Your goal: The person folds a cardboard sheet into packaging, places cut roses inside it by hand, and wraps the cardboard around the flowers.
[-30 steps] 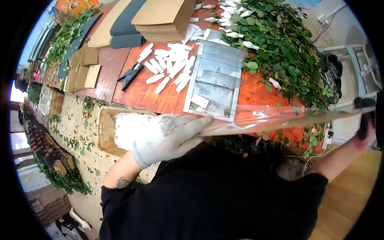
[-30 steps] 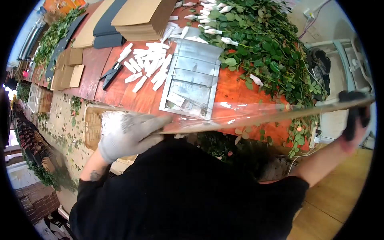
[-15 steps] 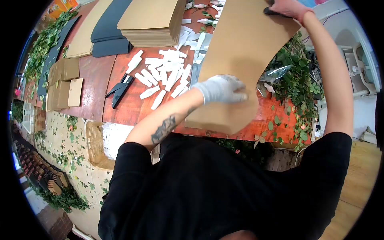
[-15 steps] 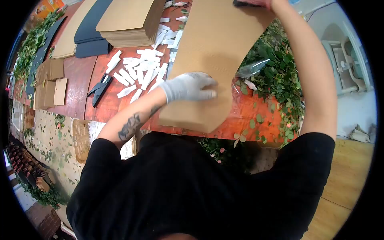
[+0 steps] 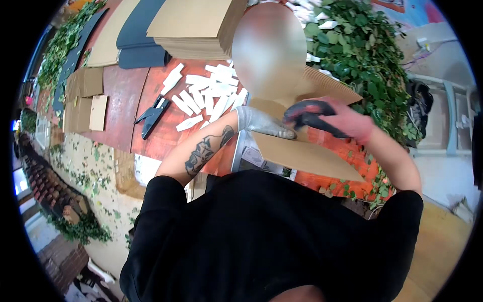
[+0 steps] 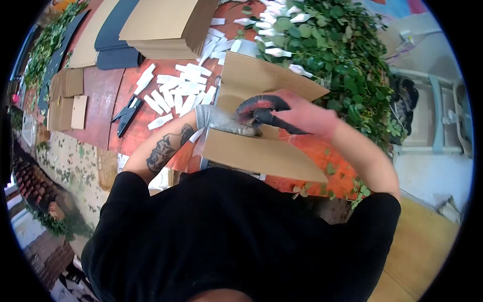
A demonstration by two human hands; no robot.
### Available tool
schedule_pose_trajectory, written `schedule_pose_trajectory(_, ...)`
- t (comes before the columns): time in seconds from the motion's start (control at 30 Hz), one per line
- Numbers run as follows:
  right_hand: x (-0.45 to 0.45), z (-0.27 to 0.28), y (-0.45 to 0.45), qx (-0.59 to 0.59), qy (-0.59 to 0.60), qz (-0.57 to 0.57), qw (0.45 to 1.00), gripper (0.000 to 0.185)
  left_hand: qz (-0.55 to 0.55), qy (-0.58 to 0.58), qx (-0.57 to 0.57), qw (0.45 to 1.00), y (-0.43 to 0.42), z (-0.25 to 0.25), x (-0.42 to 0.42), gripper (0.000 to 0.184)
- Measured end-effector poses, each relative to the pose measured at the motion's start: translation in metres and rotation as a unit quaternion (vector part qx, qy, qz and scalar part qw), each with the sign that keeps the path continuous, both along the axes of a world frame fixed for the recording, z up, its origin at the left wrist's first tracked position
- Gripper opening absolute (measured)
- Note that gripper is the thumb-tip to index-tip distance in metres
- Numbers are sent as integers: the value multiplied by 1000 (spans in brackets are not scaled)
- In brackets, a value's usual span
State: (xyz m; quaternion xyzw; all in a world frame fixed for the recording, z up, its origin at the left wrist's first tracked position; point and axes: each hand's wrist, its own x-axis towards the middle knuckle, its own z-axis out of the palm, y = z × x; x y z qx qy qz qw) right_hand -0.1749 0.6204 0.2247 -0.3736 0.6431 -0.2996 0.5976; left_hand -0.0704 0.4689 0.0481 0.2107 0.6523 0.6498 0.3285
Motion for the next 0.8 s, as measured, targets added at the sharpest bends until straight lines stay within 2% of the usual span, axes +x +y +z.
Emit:
schedule_pose_trajectory(0.03, -3, -46, 7, -57, 143, 34, 987, 48, -3, -33, 26, 999, -2, 12, 3, 47)
schedule_pose_trajectory(0.07, -4, -92, 14, -99, 295, 56, 949, 53, 18, -44, 16, 999, -1, 11, 5, 47)
schedule_pose_trajectory(0.1, -6, -139, 22, -163, 386, 131, 898, 51, 45, 118, -53, 991, -1, 9, 4, 44)
schedule_pose_trajectory(0.13, -10, -182, 21, -236, 472, 196, 826, 49, 64, 273, -135, 950, -15, 7, 11, 42)
schedule_pose_trajectory(0.17, -10, -212, 13, -212, 367, 175, 889, 48, 121, 152, -158, 968, -37, 47, 25, 37)
schedule_pose_trajectory(0.2, -3, -212, 4, -210, 362, 194, 887, 48, 182, 31, -173, 968, -53, 87, 35, 31)
schedule_pose_trajectory(0.23, 3, -211, -6, -208, 357, 213, 886, 47, 311, 62, -108, 942, -78, 60, 54, 23)
schedule_pose_trajectory(0.27, 6, -180, -13, -231, 458, 248, 822, 47, 407, -21, -108, 907, -111, 61, 71, 20)
schedule_pose_trajectory(0.3, 8, -180, -14, -240, 466, 253, 813, 48, 521, 96, -270, 804, -148, 55, 92, 27)
schedule_pose_trajectory(0.33, 7, -182, -12, -244, 478, 258, 804, 49, 580, 207, -429, 661, -191, 44, 116, 33)
schedule_pose_trajectory(0.37, 7, -186, -9, -254, 475, 260, 801, 49, 599, 207, -584, 507, -237, 32, 150, 34)
schedule_pose_trajectory(0.4, 8, -198, 0, -186, 475, 282, 813, 49, 616, 91, -660, 420, -287, 13, 183, 33)
schedule_pose_trajectory(0.43, 10, -200, 0, -108, 476, 300, 820, 50, 609, 141, -723, 295, -331, -4, 223, 37)
schedule_pose_trajectory(0.47, 12, -200, 0, -106, 479, 298, 819, 50, 606, -45, -728, 317, -357, 11, 245, 57)
schedule_pose_trajectory(0.53, 11, -196, -3, -85, 457, 293, 835, 44, 563, -178, -743, 314, -388, 16, 286, 80)
schedule_pose_trajectory(0.6, 9, -190, -10, -62, 465, 328, 820, 46, 551, -260, -716, 342, -409, 13, 302, 94)
schedule_pose_trajectory(0.67, 11, -186, -14, -56, 437, 333, 833, 47, 536, -241, -724, 361, -426, 1, 307, 97)
schedule_pose_trajectory(0.77, 8, -182, -15, -100, 465, 340, 811, 49, 563, -219, -683, 411, -433, -1, 307, 96)
schedule_pose_trajectory(0.8, 8, -177, -19, -129, 482, 339, 797, 50, 569, -226, -650, 450, -436, -2, 305, 95)
